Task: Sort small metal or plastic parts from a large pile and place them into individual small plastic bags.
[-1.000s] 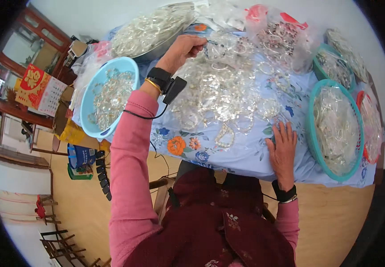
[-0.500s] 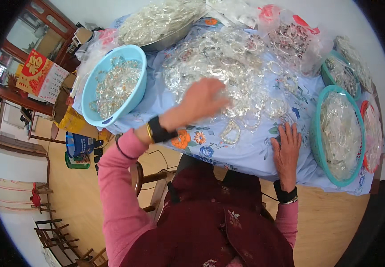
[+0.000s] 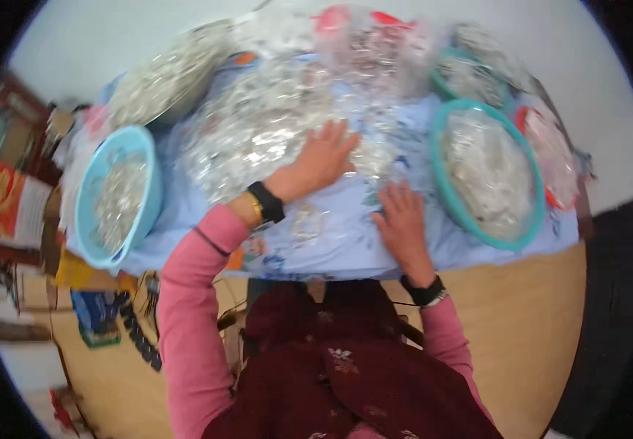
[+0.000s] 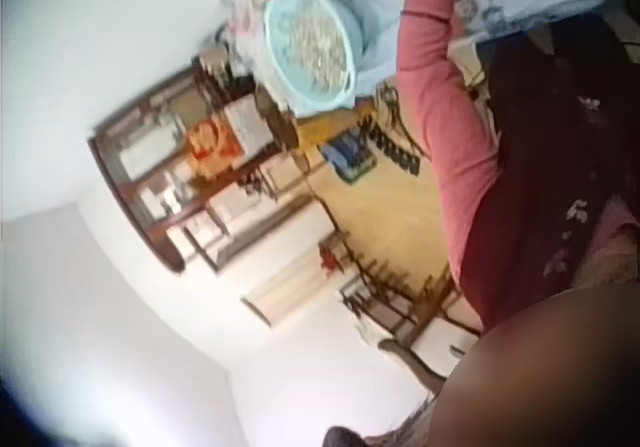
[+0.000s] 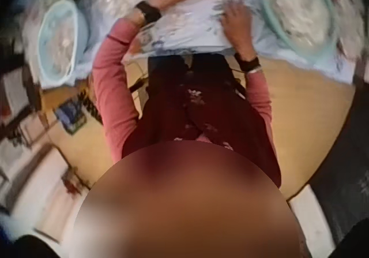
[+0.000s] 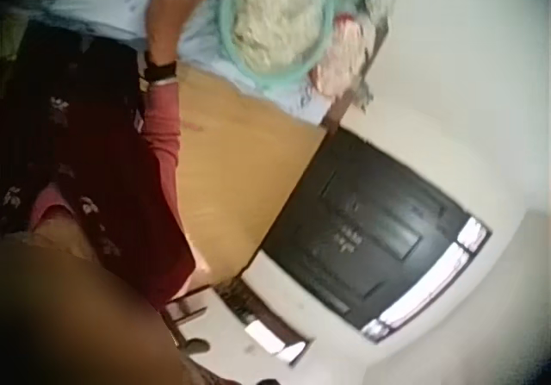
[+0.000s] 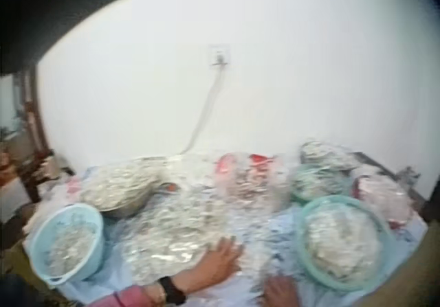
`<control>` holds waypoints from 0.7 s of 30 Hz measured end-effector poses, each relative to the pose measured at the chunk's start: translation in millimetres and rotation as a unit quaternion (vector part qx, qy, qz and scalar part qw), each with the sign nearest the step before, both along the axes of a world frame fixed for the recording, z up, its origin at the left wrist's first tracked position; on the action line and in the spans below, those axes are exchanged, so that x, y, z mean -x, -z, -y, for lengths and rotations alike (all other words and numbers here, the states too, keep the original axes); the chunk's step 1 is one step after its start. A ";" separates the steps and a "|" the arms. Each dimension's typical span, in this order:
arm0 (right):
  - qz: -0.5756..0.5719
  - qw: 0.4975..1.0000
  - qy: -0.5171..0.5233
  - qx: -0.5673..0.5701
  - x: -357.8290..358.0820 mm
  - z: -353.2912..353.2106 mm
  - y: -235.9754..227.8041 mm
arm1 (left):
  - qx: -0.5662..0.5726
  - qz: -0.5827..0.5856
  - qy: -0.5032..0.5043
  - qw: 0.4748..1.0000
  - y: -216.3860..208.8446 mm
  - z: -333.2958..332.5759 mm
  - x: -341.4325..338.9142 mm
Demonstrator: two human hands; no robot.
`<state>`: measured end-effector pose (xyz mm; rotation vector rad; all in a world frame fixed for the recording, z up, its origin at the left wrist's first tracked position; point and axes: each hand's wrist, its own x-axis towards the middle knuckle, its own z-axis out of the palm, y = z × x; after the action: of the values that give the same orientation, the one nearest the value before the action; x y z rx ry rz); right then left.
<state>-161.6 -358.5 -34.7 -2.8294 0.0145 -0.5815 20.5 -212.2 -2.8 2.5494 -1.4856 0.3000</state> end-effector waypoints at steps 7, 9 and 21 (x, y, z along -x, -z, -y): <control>0.020 0.999 0.026 -0.030 7.1 4.5 -7.2 | 0.109 -0.054 0.049 0.991 -29.7 -8.7 10.5; 0.027 0.999 0.005 -0.035 8.7 3.8 -10.6 | 0.089 -0.047 0.007 0.995 -29.4 -40.3 10.7; 0.035 0.999 0.009 -0.034 8.9 1.5 -7.2 | 0.057 -0.074 -0.095 0.991 -10.2 -100.1 12.2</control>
<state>-170.5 -359.9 -27.5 -2.7434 0.0456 -0.6714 8.3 -112.1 7.4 2.5639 -1.1430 0.2090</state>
